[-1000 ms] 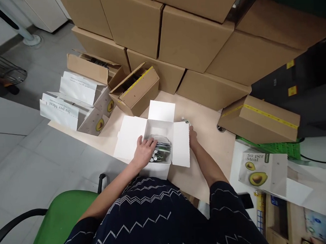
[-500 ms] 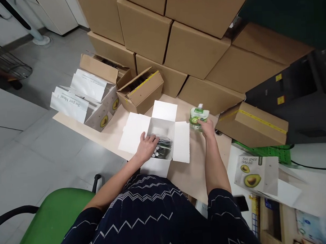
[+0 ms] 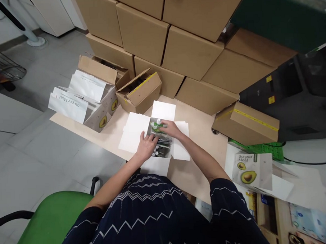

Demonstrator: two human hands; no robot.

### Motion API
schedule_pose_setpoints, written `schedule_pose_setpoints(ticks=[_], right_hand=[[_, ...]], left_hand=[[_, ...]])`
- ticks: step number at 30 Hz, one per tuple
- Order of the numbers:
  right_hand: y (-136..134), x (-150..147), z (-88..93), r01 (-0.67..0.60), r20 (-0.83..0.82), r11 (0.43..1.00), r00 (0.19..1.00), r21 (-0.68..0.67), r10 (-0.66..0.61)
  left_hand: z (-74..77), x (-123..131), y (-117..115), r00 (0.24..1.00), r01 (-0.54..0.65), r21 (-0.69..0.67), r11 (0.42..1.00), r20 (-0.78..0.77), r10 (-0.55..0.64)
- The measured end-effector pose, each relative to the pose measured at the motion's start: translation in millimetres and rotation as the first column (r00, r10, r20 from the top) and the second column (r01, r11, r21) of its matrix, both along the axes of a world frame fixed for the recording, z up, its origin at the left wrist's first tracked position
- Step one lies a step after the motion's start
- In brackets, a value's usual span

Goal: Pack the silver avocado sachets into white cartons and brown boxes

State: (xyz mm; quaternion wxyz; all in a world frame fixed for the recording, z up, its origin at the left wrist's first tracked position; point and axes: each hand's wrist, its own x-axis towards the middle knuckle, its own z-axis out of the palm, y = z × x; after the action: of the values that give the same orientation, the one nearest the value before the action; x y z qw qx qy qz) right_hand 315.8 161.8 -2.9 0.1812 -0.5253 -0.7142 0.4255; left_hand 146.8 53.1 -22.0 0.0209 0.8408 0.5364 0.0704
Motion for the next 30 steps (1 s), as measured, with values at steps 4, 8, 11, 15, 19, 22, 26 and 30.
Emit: schedule_pose_setpoints(ticks=[4,8,11,15,19,22,26,30], right_hand=[[4.4,-11.2,-16.0,-0.211,0.435,0.976,0.876,-0.044,0.209],[6.1,-12.8,-8.1,-0.316,0.598,0.946,0.745,-0.071,0.294],[1.9,-14.5,0.5,-0.316,0.617,0.947,0.736,-0.048,0.277],[-9.6,-13.0,12.0,-0.274,0.627,0.962,0.747,-0.013,0.222],[-13.4,-3.4,15.6,-0.272,0.595,0.962,0.776,0.018,0.208],[-13.5,3.0,11.3,-0.286,0.580,0.957,0.787,0.041,0.210],[-19.7,3.8,8.6,-0.320,0.321,0.947,0.894,-0.032,0.313],[-14.6,9.5,17.4,-0.166,0.182,0.982,0.972,0.088,0.148]], left_hand=[[0.2,-0.2,-1.1,1.000,0.002,-0.008,1.000,0.013,-0.002],[0.3,-0.3,-2.6,0.999,-0.004,0.006,1.000,0.046,0.003],[2.4,-3.0,-6.0,0.996,-0.014,0.027,1.000,0.091,0.011],[7.0,-15.2,-19.6,0.980,0.014,0.098,0.995,0.198,-0.033],[10.1,-35.2,-49.4,0.920,0.056,0.222,0.973,0.368,-0.137],[7.9,-48.3,-78.1,0.869,0.049,0.259,0.965,0.465,-0.169],[-1.3,-56.2,-108.1,0.863,-0.020,0.130,0.991,0.503,-0.048],[-9.2,-57.7,-117.7,0.861,-0.193,-0.254,0.948,0.420,0.287]])
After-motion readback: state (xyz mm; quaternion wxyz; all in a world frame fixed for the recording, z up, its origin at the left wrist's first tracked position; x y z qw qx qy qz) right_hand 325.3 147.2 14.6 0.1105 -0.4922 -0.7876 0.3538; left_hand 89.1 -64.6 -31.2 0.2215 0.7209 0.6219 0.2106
